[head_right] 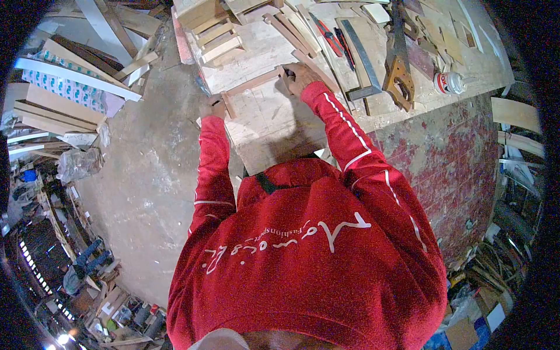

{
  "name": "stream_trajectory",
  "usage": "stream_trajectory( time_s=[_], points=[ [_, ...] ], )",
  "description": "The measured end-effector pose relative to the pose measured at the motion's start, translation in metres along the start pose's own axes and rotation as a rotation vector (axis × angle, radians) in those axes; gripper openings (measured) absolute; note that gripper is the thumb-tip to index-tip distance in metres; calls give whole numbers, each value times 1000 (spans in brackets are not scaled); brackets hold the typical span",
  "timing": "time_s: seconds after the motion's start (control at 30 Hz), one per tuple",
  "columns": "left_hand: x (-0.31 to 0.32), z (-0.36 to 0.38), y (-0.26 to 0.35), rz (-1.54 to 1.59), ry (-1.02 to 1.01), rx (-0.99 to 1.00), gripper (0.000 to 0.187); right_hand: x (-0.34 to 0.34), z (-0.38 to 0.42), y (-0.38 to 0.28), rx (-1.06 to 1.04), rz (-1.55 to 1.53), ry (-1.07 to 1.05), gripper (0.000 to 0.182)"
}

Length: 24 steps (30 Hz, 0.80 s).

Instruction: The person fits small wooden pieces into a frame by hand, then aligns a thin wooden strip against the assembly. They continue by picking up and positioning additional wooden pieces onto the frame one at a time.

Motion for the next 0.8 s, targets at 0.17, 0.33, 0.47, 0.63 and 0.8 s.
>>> stream_trajectory(
  time_s=[0.17, 0.33, 0.47, 0.63, 0.8],
  points=[
    [0, 2, 1, -55, -26, -18, 18, -2, 2, -4, -23, 43, 2, 36],
    [2, 5, 1, -35, -95, -96, 19, -4, 5, -9, -43, 61, -33, 41],
    [-3, 5, 9, 17, -94, -139, 19, -6, 7, -12, -47, 16, -50, 37],
    [-5, 3, 18, -50, -112, -104, 19, -6, 8, -13, -88, 21, 9, 30],
    [-7, 3, 20, -131, -114, -106, 22, -1, 2, -12, -115, 125, 2, 26]
  ],
)
Point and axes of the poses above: each hand's wrist, its own z-axis away from the middle knuckle, its own x-axis out of the palm, y = z × x, the point moved 6 cm from there along -z, towards the middle knuckle, and after that the axes turned 12 degrees about x, right-handed, at the moved point
